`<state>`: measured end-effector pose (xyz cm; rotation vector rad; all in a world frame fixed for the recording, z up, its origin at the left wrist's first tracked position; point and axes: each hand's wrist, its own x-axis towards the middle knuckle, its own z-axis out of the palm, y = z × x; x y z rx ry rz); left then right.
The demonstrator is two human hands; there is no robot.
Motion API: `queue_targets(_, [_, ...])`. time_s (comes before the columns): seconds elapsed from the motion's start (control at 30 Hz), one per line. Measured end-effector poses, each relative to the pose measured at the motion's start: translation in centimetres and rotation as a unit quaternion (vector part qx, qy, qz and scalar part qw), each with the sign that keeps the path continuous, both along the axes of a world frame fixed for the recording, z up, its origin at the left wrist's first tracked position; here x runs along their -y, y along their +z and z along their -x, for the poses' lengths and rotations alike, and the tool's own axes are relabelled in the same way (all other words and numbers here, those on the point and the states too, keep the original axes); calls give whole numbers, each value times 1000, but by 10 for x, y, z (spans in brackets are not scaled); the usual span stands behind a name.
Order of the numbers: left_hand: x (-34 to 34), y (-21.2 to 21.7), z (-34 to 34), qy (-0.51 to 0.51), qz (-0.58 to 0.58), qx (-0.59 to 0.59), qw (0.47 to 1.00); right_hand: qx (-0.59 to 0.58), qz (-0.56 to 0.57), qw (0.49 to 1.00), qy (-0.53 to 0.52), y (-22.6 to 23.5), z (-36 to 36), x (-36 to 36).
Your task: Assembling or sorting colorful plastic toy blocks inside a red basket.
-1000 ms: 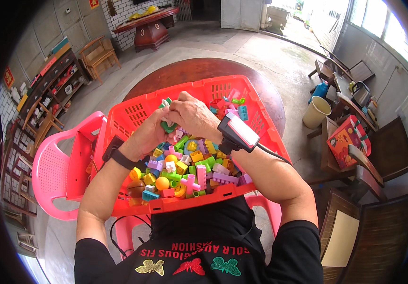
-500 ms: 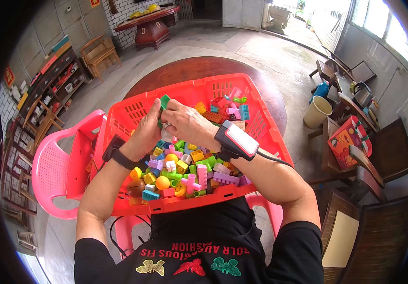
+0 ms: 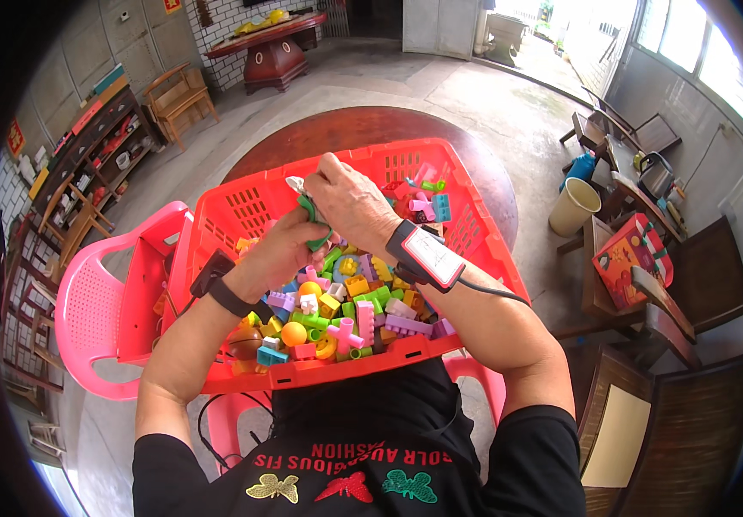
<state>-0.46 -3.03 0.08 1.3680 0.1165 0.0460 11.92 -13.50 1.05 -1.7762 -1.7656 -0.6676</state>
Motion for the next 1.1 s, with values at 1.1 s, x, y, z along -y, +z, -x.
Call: queue_targets(1.1, [-13,3,0,40,153,53,986,-125,39,986,102,-1,28,8])
